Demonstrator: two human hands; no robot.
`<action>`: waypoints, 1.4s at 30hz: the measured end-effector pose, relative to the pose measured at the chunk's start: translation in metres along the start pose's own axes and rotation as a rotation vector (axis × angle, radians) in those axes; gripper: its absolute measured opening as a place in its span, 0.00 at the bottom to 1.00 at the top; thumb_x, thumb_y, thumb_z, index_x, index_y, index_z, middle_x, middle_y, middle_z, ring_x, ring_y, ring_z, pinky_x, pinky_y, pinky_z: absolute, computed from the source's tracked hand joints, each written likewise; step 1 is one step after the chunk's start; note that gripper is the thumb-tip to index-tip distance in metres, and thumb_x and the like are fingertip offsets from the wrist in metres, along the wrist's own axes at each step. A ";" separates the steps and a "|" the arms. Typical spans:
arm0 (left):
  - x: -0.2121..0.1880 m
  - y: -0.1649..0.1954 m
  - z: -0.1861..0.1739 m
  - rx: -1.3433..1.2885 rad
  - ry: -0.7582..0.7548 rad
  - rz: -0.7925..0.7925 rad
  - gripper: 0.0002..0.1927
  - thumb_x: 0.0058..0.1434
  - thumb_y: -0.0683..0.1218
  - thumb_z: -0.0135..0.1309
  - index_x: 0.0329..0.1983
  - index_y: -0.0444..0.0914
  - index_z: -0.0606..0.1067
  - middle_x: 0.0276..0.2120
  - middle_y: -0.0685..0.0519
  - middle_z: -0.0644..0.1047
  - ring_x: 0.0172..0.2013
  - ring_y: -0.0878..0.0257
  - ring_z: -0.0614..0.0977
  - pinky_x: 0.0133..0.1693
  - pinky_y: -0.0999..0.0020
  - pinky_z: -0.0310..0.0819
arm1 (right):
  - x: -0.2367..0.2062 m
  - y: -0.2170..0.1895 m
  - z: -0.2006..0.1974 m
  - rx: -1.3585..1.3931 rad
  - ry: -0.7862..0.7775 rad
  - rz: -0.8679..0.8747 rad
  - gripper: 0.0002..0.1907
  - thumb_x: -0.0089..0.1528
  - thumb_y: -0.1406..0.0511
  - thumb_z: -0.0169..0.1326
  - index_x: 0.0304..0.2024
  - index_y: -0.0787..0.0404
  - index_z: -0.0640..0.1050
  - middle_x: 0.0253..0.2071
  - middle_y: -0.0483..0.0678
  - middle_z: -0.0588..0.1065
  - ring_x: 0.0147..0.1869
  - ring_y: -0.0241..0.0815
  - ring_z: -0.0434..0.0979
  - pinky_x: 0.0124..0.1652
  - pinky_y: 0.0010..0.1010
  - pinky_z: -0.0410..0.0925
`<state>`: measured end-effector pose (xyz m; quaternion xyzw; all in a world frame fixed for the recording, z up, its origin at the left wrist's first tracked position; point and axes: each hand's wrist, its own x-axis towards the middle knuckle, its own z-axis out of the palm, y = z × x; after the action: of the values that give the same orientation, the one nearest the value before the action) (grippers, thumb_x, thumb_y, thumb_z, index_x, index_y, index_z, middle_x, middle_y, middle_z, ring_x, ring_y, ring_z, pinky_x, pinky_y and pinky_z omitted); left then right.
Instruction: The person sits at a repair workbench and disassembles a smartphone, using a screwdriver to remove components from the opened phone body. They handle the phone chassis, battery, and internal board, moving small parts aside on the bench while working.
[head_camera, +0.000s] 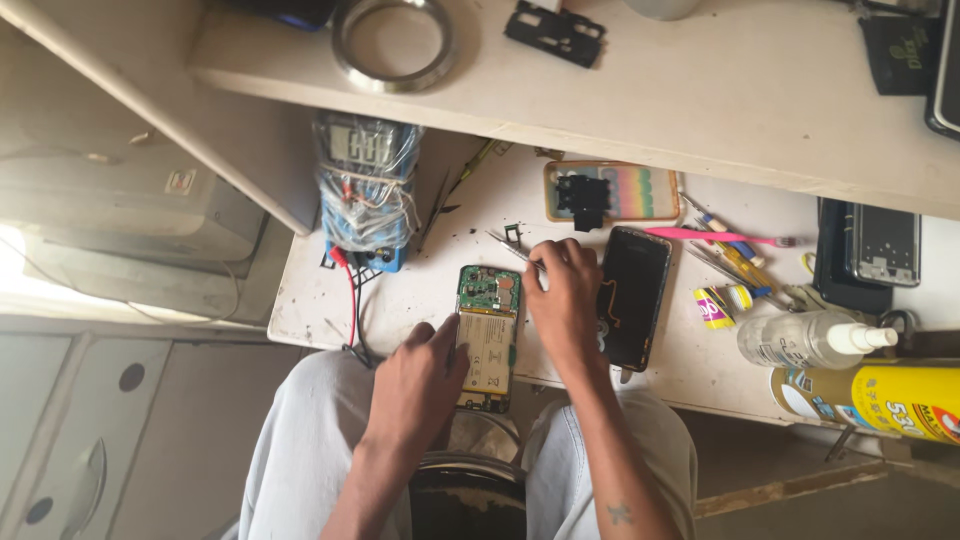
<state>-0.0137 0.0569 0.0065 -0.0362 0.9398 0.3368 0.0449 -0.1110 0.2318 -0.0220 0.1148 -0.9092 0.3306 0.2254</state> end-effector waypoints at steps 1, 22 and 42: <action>0.002 -0.002 -0.001 0.003 -0.004 0.004 0.15 0.62 0.49 0.52 0.49 0.38 0.77 0.35 0.41 0.78 0.34 0.41 0.82 0.36 0.48 0.76 | 0.000 0.002 -0.006 0.087 0.003 -0.008 0.10 0.58 0.73 0.62 0.40 0.62 0.76 0.39 0.53 0.75 0.44 0.54 0.77 0.42 0.43 0.69; 0.007 -0.019 -0.026 -0.285 0.202 0.049 0.20 0.64 0.53 0.54 0.28 0.31 0.78 0.22 0.38 0.77 0.25 0.41 0.80 0.30 0.53 0.73 | -0.105 0.070 -0.076 0.054 0.163 0.647 0.07 0.61 0.70 0.61 0.40 0.65 0.77 0.32 0.50 0.78 0.35 0.38 0.76 0.40 0.31 0.71; 0.027 -0.053 -0.059 -1.165 -0.147 0.153 0.24 0.62 0.49 0.50 0.62 0.41 0.70 0.47 0.56 0.78 0.46 0.69 0.80 0.44 0.71 0.80 | -0.099 -0.062 -0.079 1.112 -0.502 0.833 0.14 0.64 0.68 0.57 0.47 0.72 0.85 0.28 0.47 0.77 0.27 0.31 0.67 0.27 0.23 0.61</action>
<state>-0.0393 -0.0225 0.0156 0.0364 0.5946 0.8011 0.0583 0.0240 0.2424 0.0182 -0.0704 -0.6000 0.7645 -0.2251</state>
